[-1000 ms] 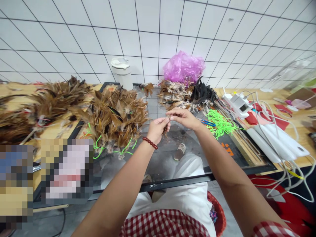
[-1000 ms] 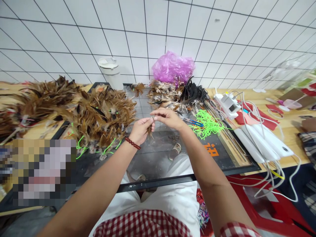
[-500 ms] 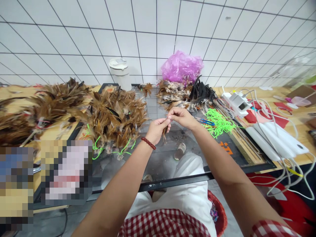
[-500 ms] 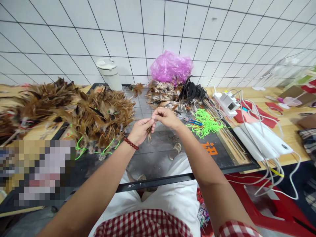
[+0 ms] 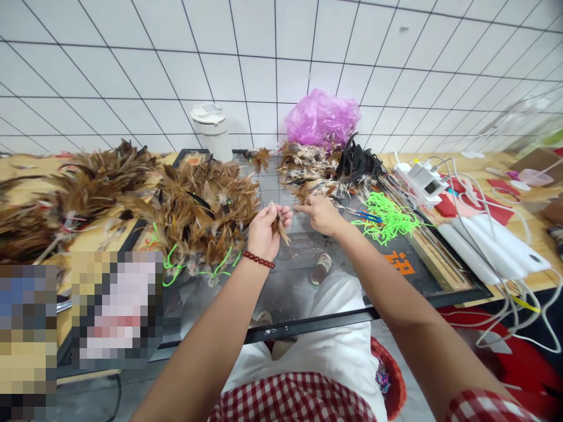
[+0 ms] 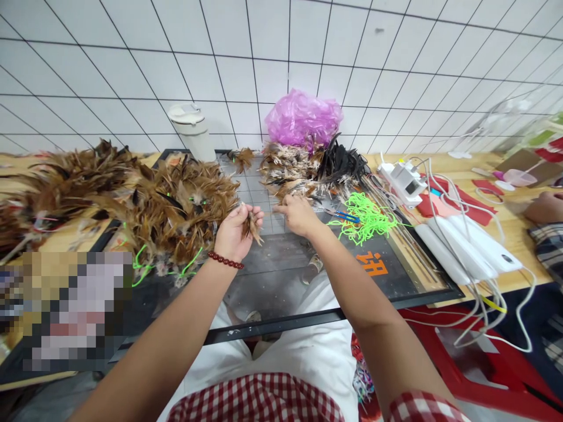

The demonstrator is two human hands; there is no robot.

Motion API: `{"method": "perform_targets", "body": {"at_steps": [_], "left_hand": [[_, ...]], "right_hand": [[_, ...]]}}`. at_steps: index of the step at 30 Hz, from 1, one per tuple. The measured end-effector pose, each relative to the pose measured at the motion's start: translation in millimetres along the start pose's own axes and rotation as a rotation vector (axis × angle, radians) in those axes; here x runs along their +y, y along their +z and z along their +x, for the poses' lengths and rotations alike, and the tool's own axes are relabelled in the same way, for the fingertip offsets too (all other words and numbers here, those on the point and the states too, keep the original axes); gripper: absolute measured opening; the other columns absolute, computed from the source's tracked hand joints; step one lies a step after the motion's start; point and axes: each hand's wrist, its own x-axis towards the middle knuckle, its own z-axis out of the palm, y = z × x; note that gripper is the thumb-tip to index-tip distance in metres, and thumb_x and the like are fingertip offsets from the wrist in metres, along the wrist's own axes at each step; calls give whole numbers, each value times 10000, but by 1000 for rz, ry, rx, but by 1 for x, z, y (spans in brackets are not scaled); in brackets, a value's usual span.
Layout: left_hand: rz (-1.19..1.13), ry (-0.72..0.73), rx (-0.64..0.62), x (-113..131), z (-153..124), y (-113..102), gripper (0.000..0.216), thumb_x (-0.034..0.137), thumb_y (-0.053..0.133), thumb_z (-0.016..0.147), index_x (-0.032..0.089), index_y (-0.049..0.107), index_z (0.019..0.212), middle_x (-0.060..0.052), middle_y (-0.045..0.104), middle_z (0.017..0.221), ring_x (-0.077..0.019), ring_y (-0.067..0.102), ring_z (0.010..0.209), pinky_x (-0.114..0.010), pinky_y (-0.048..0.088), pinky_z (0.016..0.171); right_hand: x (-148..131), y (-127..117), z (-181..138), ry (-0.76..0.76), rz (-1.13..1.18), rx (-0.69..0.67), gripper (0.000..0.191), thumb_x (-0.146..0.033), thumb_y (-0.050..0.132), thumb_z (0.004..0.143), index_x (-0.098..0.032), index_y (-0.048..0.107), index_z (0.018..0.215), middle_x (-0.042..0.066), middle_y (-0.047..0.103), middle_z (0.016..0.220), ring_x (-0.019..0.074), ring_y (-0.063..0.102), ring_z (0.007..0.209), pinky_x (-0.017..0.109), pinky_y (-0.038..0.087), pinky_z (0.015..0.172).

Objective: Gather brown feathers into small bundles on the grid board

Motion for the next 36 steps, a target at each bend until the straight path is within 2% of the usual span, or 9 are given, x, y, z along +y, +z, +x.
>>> {"method": "perform_targets", "body": {"at_steps": [3,7,11,14,17,21,25,30,36], "left_hand": [[10,35,46,2,-1,-2,143,238,626,808,141,557,729,18,565,597,-66,547,518,-178,427,490],[95,126,116,-2,3,-6,171,294,652,781,155,562,740,60,465,525,-29,398,411,-158,276,391],[191,212,132,-8,8,-7,212,340,671,745,152,576,732,55,471,530,-29,376,410,-164,238,385],[240,244,122,-12,9,-6,207,340,662,741,149,586,722,51,476,523,-31,372,409,-168,229,385],[300,253,115,-17,12,-6,204,346,655,740,151,601,719,46,493,528,-41,391,418,-173,254,395],[455,322,126,-26,19,-11,162,316,644,741,156,668,759,-19,646,703,-91,554,590,-196,405,523],[642,421,59,-31,21,-14,93,241,659,716,170,713,742,-38,695,782,-143,613,785,-226,454,689],[551,264,15,-30,20,-11,138,283,645,729,154,667,684,-3,608,589,-99,531,537,-214,418,529],[430,230,74,-27,20,-9,223,361,684,693,140,652,690,-27,646,657,-94,571,548,-197,426,495]], "right_hand": [[1,-4,0,-19,14,54,373,-49,471,718,-209,747,910,67,589,879,193,512,858,321,373,786],[4,-9,1,-6,119,154,279,-151,571,732,-177,726,963,67,614,884,193,542,851,315,411,784],[9,-12,-1,-26,211,-60,199,-275,688,708,-163,729,867,46,645,815,169,564,781,282,421,749],[12,-14,0,-16,216,-179,105,-225,677,716,-163,719,789,34,646,775,150,566,744,254,413,714],[6,-16,1,-72,111,-198,97,-147,593,763,-146,689,751,60,640,784,162,561,765,257,401,720],[-11,-23,3,-149,-9,-132,144,-153,501,835,-145,645,836,84,643,823,181,553,775,274,384,717],[-22,-31,5,-203,164,-35,142,-208,515,860,-168,649,835,57,654,792,167,574,748,269,407,719],[-23,-33,6,-138,481,120,150,-199,536,837,-171,677,881,59,696,854,169,629,813,298,472,769],[-26,-33,2,-50,630,146,221,-194,537,818,-172,641,1012,40,708,848,154,660,788,304,517,763]]}}
